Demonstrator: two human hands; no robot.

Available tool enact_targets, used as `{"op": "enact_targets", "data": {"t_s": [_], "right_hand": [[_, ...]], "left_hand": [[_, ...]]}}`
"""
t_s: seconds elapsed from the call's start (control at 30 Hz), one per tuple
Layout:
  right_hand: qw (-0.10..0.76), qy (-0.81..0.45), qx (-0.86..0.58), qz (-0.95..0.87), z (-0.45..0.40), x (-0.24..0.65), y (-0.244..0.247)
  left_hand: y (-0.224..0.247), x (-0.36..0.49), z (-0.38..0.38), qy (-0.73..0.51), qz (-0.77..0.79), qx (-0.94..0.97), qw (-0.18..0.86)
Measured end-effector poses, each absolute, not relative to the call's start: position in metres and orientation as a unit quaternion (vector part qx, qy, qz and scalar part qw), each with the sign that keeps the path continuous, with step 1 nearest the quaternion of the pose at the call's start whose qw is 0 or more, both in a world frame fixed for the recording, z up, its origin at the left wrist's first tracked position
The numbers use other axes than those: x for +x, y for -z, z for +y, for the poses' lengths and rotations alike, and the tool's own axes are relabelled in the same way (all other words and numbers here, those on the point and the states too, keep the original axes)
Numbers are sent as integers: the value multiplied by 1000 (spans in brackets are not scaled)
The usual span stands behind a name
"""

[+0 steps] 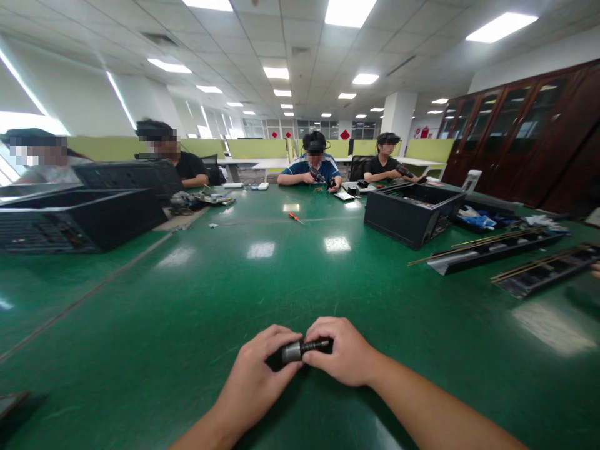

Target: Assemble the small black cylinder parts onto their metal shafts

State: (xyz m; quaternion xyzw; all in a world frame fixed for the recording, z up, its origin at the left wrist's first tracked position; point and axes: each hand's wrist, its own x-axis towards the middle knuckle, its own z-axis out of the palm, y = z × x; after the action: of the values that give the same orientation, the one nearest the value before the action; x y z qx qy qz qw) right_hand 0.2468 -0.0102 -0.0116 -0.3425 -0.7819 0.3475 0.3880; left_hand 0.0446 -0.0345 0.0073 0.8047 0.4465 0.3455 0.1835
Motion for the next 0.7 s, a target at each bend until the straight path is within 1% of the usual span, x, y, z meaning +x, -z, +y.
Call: {"op": "enact_targets", "data": {"t_s": [0.7], "right_hand": [[388, -328, -335, -793, -10, 250, 8]], "left_hand": [[-10, 44, -37, -331, 459, 814, 132]]}}
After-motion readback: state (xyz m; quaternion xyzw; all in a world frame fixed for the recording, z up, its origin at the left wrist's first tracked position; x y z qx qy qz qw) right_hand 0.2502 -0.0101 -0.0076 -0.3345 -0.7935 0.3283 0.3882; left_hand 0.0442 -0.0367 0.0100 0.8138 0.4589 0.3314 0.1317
